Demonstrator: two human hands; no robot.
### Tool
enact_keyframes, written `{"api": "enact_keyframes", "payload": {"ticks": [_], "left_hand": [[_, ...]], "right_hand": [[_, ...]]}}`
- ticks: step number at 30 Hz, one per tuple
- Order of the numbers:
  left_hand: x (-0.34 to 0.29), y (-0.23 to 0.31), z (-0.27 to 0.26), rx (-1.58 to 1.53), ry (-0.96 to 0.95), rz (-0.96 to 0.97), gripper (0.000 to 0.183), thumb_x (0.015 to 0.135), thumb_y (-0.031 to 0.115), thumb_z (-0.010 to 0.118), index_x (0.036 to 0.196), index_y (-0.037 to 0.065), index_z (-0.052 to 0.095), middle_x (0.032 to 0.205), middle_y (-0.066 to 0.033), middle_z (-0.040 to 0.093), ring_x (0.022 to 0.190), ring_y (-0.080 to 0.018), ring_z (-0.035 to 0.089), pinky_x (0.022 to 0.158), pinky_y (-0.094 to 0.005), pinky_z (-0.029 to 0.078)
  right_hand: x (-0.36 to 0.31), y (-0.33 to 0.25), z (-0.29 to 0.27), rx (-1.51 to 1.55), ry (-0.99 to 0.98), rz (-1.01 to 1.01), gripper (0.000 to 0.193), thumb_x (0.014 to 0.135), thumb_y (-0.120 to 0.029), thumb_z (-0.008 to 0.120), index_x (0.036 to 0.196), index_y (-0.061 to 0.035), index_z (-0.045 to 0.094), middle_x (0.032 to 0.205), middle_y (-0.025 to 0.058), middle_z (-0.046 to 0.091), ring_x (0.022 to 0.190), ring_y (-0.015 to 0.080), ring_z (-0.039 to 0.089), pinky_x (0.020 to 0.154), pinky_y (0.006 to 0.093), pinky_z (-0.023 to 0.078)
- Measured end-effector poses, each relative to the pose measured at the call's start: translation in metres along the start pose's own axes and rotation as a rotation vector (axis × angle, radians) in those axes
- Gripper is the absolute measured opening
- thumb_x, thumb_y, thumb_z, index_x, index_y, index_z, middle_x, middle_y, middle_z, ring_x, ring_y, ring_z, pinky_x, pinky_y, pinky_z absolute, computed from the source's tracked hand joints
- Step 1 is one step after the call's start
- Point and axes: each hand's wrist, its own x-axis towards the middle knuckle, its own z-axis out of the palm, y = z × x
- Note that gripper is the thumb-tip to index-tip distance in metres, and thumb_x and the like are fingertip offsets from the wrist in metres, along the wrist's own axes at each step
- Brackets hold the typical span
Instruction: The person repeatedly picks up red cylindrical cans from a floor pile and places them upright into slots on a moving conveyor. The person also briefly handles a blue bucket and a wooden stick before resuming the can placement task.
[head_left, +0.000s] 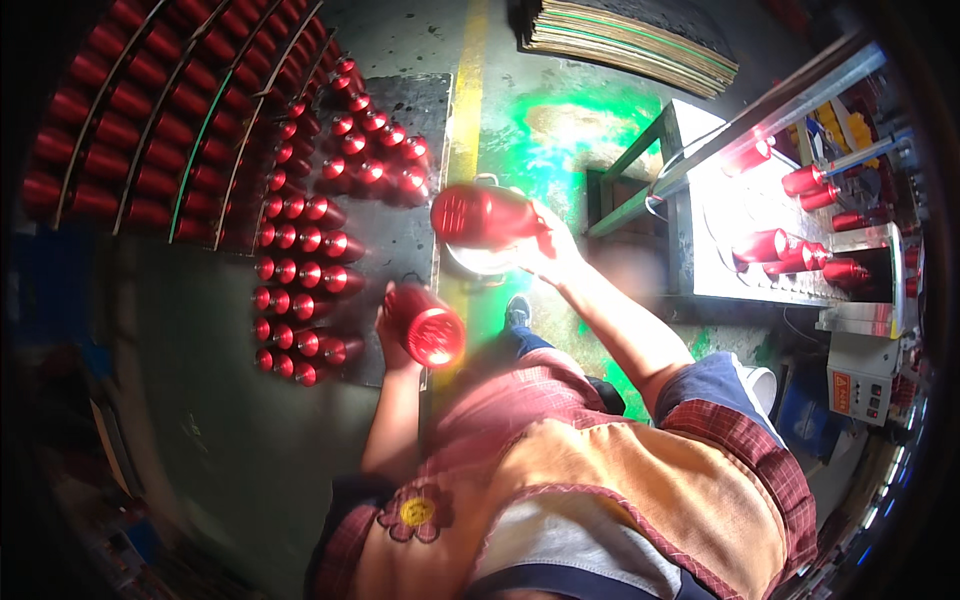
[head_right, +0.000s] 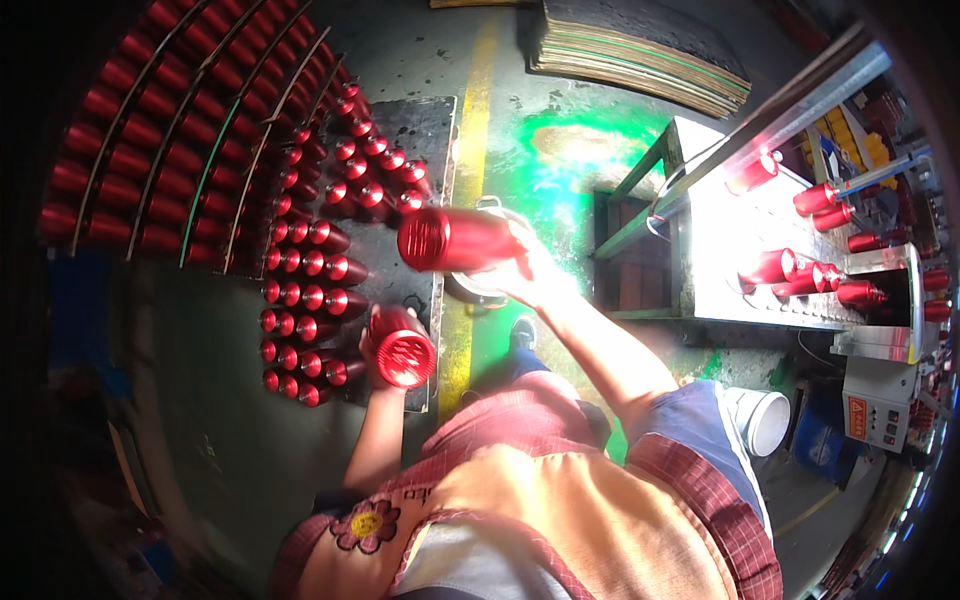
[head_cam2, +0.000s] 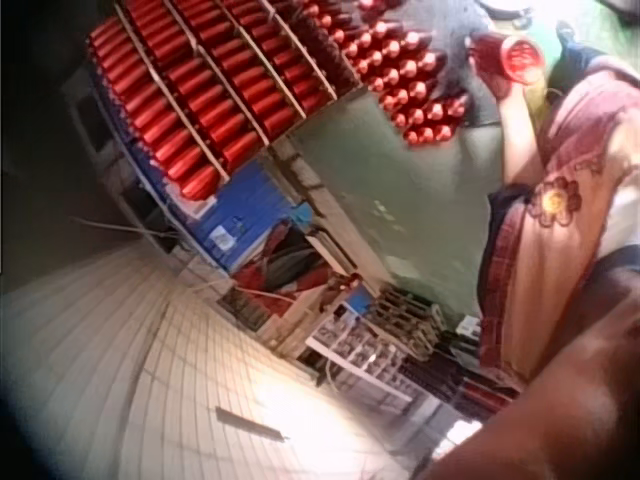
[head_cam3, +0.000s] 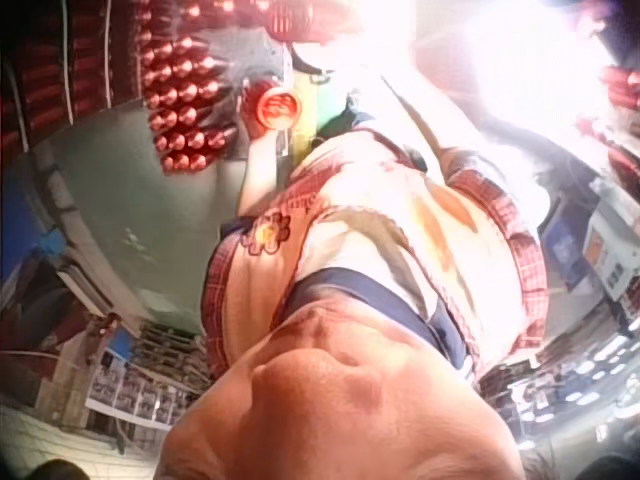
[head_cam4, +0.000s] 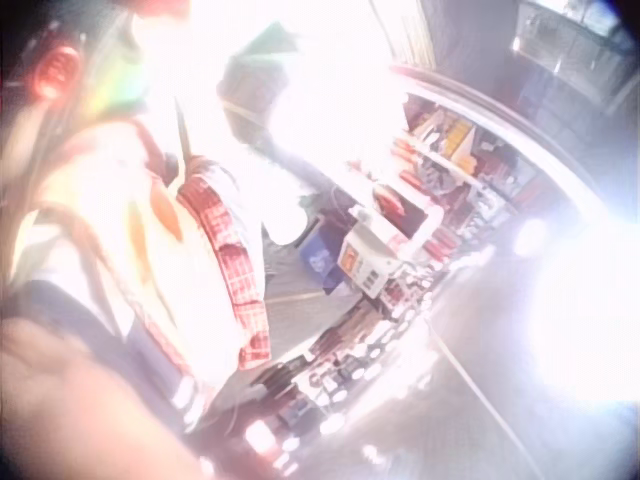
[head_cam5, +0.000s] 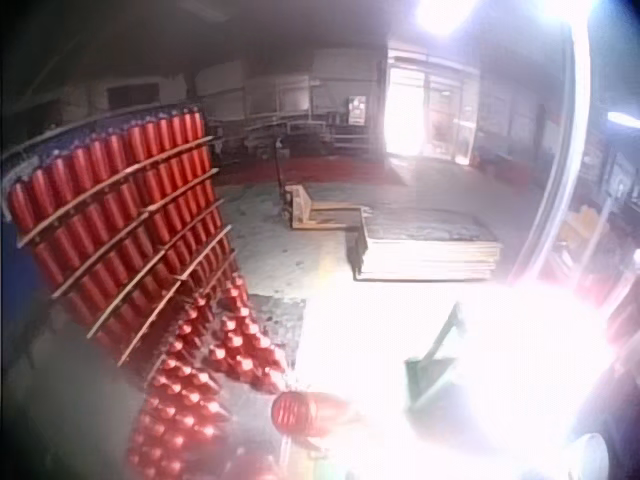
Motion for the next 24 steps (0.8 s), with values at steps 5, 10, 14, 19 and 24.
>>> {"api": "enact_keyframes", "payload": {"ticks": [5,10,14,19,24], "left_hand": [[0.106,-0.041,0.029,-0.112,0.008,-0.049,0.051,0.091,0.039,0.058,0.134,0.011,0.052,0.125,-0.0206,0.057,0.107,-0.0407,0.056,0.075,-0.0407,0.059],[0.168,-0.052,0.041,-0.461,-0.137,-0.335,0.05,0.092,0.036,0.054,0.135,0.01,0.052,0.135,-0.0207,0.051,0.117,-0.0437,0.053,0.08,-0.0479,0.059],[0.223,-0.05,0.026,-0.503,-0.216,-0.42,0.047,0.093,0.032,0.056,0.13,0.004,0.054,0.129,-0.0193,0.057,0.119,-0.0411,0.053,0.09,-0.0504,0.056],[0.27,-0.011,0.029,-0.347,0.116,-0.509,0.047,0.1,0.025,0.034,0.14,0.001,0.044,0.131,-0.0189,0.056,0.104,-0.0271,0.06,0.096,-0.0416,0.048],[0.285,0.01,0.09,-0.18,-0.507,-0.654,0.06,0.097,0.033,0.049,0.147,0.005,0.033,0.147,-0.0152,0.039,0.123,-0.0359,0.048,0.091,-0.0513,0.05]], "right_hand": [[0.022,-0.033,0.003,-0.094,0.092,-0.079,0.032,0.093,-0.021,0.055,0.123,-0.0099,0.053,0.128,0.0121,0.057,0.12,0.0298,0.053,0.105,0.0529,0.042],[0.018,-0.072,0.015,0.704,0.03,0.081,0.039,0.096,-0.022,0.042,0.132,-0.0089,0.051,0.138,0.014,0.052,0.128,0.0333,0.049,0.109,0.0556,0.036],[0.028,-0.085,0.0,0.796,-0.095,0.016,0.04,0.095,-0.023,0.041,0.13,-0.007,0.051,0.136,0.0153,0.053,0.127,0.0338,0.049,0.11,0.0552,0.036],[0.055,-0.077,0.0,0.617,-0.19,-0.16,0.05,0.093,-0.046,0.054,0.122,-0.0049,0.056,0.126,0.0146,0.062,0.122,0.0318,0.054,0.105,0.0528,0.041],[0.032,-0.096,0.015,0.55,-0.222,-0.324,0.06,0.093,-0.044,0.051,0.134,0.0001,0.048,0.138,0.0187,0.053,0.125,0.0339,0.053,0.11,0.0489,0.039]]}}
